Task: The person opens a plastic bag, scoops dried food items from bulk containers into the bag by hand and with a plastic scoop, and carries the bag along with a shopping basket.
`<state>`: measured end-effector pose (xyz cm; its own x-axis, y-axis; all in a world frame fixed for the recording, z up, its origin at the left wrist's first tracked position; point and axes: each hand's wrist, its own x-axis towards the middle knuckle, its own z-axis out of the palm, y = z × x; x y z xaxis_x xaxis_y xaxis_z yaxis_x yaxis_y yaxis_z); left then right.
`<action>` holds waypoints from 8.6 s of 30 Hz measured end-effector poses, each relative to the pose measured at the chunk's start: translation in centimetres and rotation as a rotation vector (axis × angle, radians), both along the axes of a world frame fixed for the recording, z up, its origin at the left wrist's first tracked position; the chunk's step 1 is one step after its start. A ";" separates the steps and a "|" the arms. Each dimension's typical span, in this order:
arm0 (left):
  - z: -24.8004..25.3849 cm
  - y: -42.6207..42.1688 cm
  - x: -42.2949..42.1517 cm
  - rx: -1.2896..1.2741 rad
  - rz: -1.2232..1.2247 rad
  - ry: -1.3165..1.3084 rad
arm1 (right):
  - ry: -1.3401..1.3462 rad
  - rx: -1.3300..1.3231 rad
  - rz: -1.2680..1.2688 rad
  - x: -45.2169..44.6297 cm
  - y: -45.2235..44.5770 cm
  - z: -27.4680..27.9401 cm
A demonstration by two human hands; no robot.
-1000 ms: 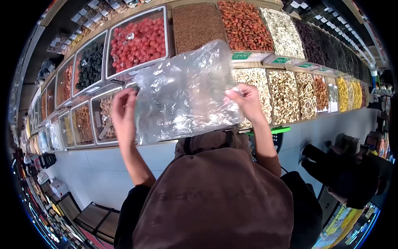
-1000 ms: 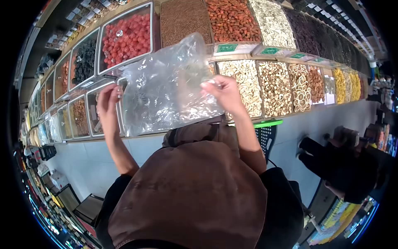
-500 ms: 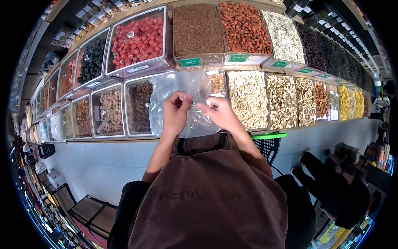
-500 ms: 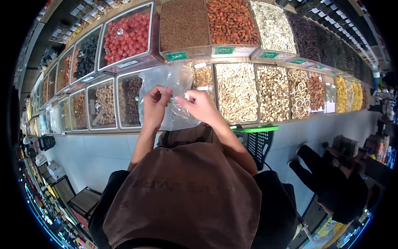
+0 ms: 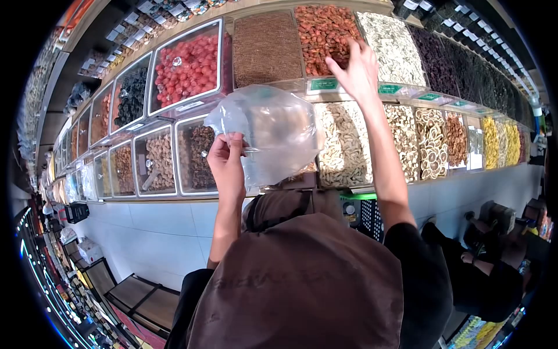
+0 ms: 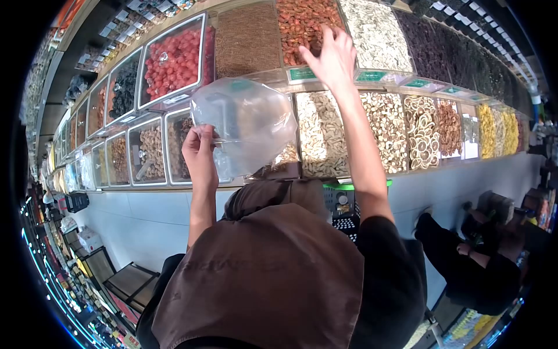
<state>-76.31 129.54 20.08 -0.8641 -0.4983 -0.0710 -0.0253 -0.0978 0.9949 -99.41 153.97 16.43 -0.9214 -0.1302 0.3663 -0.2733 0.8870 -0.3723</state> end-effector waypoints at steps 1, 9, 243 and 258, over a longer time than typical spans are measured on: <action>0.1 0.2 0.1 -0.004 0.001 -0.004 | -0.008 0.112 -0.036 -2.0 0.0 -0.7; 0.6 2.3 -0.3 0.015 0.095 -0.013 | -0.130 0.310 -0.078 -7.4 -0.4 -3.6; 1.4 -6.3 2.1 0.253 0.183 0.181 | -1.021 -0.768 0.657 7.8 -17.6 5.9; 0.2 -7.3 2.9 0.182 0.279 0.219 | -1.077 -0.274 1.172 9.1 -19.1 0.7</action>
